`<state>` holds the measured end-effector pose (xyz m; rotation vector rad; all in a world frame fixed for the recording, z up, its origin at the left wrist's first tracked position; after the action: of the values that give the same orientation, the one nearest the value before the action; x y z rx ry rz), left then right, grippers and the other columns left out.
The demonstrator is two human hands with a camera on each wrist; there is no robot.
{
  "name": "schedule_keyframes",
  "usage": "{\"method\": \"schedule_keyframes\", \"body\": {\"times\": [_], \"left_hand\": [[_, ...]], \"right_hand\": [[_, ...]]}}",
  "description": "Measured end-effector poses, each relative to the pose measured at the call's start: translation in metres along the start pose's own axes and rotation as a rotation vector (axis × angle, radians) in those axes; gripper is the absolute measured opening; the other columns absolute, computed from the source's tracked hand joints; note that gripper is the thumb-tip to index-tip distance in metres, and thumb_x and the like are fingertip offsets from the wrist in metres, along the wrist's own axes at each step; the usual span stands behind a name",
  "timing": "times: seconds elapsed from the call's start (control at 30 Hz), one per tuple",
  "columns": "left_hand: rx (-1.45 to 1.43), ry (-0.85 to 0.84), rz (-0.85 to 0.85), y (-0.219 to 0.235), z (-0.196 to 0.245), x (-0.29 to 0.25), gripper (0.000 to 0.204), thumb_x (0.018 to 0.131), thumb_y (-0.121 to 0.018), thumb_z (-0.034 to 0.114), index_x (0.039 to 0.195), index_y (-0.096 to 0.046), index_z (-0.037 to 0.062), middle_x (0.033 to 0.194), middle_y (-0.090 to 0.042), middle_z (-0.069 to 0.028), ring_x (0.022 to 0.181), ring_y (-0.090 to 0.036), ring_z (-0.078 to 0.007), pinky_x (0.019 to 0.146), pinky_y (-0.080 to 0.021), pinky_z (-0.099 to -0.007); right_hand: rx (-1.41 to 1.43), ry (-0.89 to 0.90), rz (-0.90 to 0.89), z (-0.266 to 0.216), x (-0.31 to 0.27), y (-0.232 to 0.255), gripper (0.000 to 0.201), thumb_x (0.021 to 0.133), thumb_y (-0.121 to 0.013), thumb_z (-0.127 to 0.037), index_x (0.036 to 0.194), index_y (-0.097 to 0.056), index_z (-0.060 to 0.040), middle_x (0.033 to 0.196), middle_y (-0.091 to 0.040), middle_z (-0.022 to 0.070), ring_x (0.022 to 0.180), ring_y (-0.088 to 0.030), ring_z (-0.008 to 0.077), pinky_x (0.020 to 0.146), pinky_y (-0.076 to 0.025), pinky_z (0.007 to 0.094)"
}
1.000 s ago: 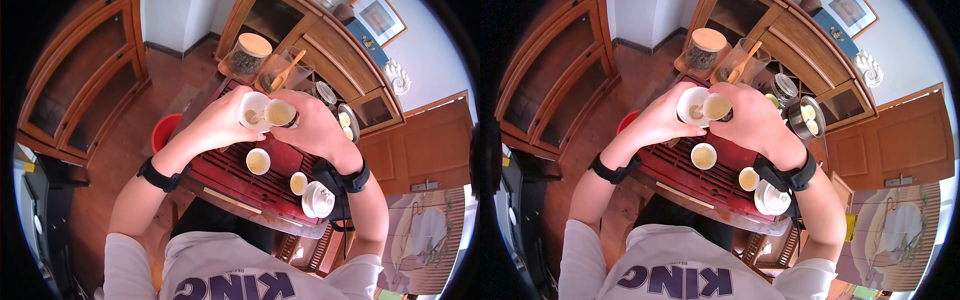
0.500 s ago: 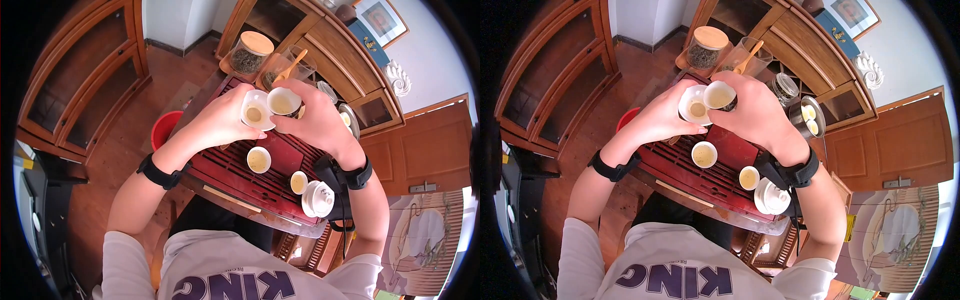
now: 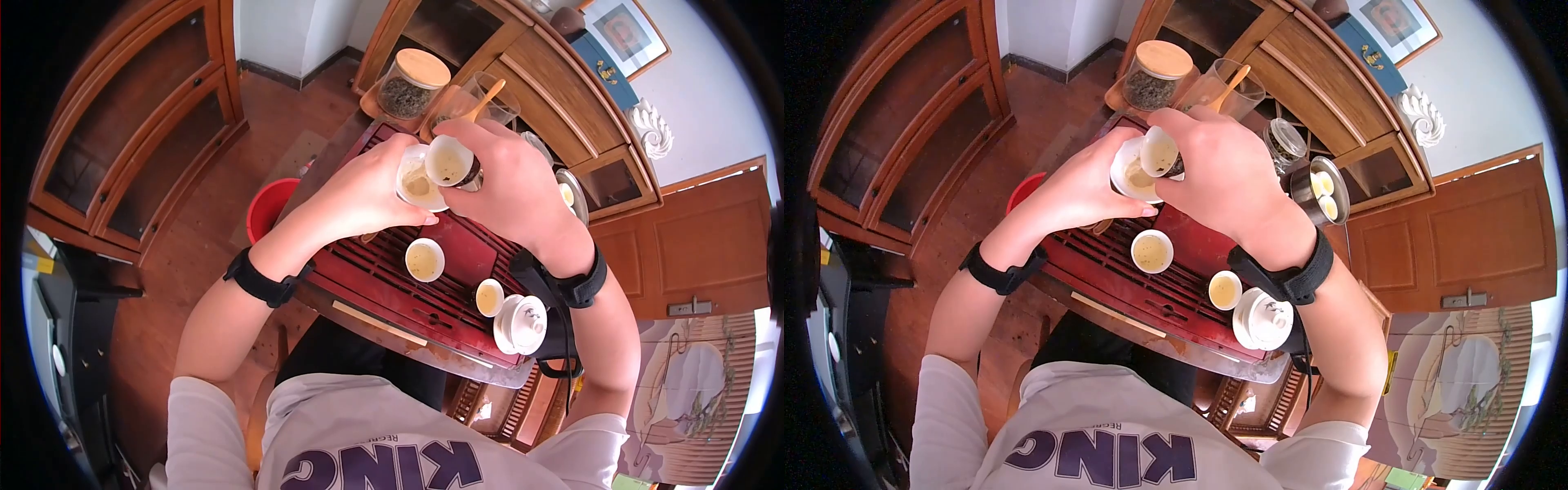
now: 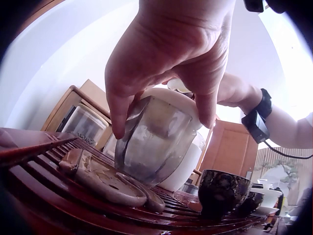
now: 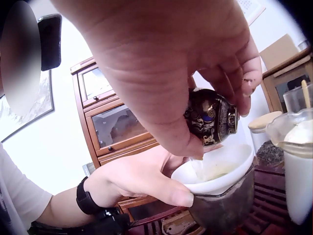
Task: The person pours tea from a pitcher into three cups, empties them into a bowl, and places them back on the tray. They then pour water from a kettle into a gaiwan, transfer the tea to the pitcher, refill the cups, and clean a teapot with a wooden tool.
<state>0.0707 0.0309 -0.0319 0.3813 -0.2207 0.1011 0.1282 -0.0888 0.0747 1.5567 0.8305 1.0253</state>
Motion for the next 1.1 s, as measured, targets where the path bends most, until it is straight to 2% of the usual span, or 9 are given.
{"method": "schedule_keyframes", "body": {"times": [0.13,0.23,0.3,0.43,0.53,0.83,0.9,1.03,1.1], "left_hand": [[-0.009,0.013,-0.009,0.0,0.001,0.0,0.081,0.072,-0.088,0.017,0.137,-0.043,0.0001,0.126,-0.06,-0.0188,0.119,-0.06,-0.0292,0.101,-0.047,-0.0388],[0.003,0.011,0.004,0.0,0.0,0.0,0.081,0.072,-0.088,0.016,0.137,-0.043,0.0003,0.126,-0.06,-0.0184,0.119,-0.06,-0.0287,0.101,-0.047,-0.0383],[-0.018,-0.067,0.049,0.0,0.0,0.001,0.074,0.071,-0.088,0.023,0.127,-0.049,-0.0013,0.119,-0.065,-0.0205,0.113,-0.064,-0.0333,0.095,-0.05,-0.0396],[-0.008,-0.056,0.052,0.0,-0.002,0.001,0.074,0.07,-0.089,0.024,0.128,-0.049,-0.0014,0.118,-0.065,-0.02,0.112,-0.064,-0.033,0.095,-0.05,-0.0391],[-0.007,0.017,-0.005,-0.001,-0.002,0.002,0.078,0.072,-0.087,0.015,0.136,-0.045,0.0026,0.123,-0.061,-0.0165,0.118,-0.06,-0.0279,0.101,-0.047,-0.0387],[0.029,0.011,-0.006,-0.001,-0.002,0.003,0.071,0.072,-0.087,0.014,0.131,-0.048,0.0037,0.121,-0.062,-0.0144,0.116,-0.06,-0.0274,0.101,-0.046,-0.038],[-0.007,-0.032,0.024,-0.001,-0.002,0.002,0.069,0.072,-0.087,0.014,0.129,-0.049,0.0032,0.121,-0.061,-0.014,0.116,-0.06,-0.0261,0.1,-0.046,-0.0377],[-0.053,-0.013,0.013,-0.001,-0.002,0.001,0.069,0.072,-0.087,0.013,0.129,-0.049,0.0029,0.121,-0.061,-0.0136,0.115,-0.06,-0.0249,0.1,-0.046,-0.0369],[-0.039,-0.015,-0.002,0.0,0.0,0.001,0.07,0.072,-0.087,0.011,0.131,-0.048,0.0022,0.122,-0.061,-0.0128,0.115,-0.06,-0.0233,0.1,-0.047,-0.0358]], "right_hand": [[-0.054,0.035,0.022,-0.002,0.001,0.001,0.051,0.068,-0.08,-0.014,0.116,-0.064,-0.0117,0.095,-0.065,0.013,0.089,-0.066,0.035,0.076,-0.054,0.0427],[-0.121,0.088,0.04,-0.005,0.001,0.001,0.054,0.067,-0.077,-0.012,0.12,-0.064,-0.0136,0.096,-0.064,0.013,0.095,-0.065,0.0331,0.079,-0.055,0.0423],[-0.238,0.143,0.089,-0.009,0.001,0.002,0.054,0.066,-0.078,-0.01,0.119,-0.065,-0.0159,0.095,-0.062,0.0102,0.096,-0.065,0.03,0.077,-0.056,0.0397],[-0.314,0.204,0.132,-0.014,0.001,0.002,0.053,0.066,-0.077,-0.009,0.117,-0.066,-0.0178,0.094,-0.06,0.0077,0.095,-0.064,0.0272,0.076,-0.056,0.0376],[-0.34,0.234,0.17,-0.013,0.001,0.001,0.061,0.06,-0.079,-0.002,0.117,-0.068,-0.0193,0.101,-0.06,0.0051,0.092,-0.061,0.0271,0.076,-0.054,0.0389],[-0.534,0.439,0.23,-0.025,-0.004,0.003,0.041,0.072,-0.066,-0.013,0.112,-0.07,-0.0216,0.106,-0.06,0.0045,0.089,-0.06,0.0224,0.072,-0.053,0.0356],[-0.526,0.497,0.277,-0.026,-0.007,0.005,0.037,0.071,-0.067,-0.015,0.108,-0.07,-0.02,0.097,-0.058,0.004,0.089,-0.06,0.0222,0.074,-0.053,0.0354],[-0.333,0.349,0.323,-0.02,-0.017,0.017,0.044,0.067,-0.073,-0.01,0.11,-0.068,-0.0172,0.099,-0.06,0.005,0.087,-0.064,0.0244,0.072,-0.054,0.0365],[-0.133,0.174,0.341,-0.016,-0.026,0.03,0.05,0.065,-0.078,-0.006,0.113,-0.066,-0.0153,0.101,-0.062,0.0074,0.086,-0.066,0.0277,0.071,-0.056,0.038]]}}
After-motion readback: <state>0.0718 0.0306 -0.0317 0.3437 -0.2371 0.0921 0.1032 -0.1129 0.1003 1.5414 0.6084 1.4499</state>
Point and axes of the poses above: each hand's wrist, its own x-axis towards the middle knuckle, its own y-axis out of the back of the hand, z = x × y, the point moved 5 cm from there along x, towards the middle knuckle
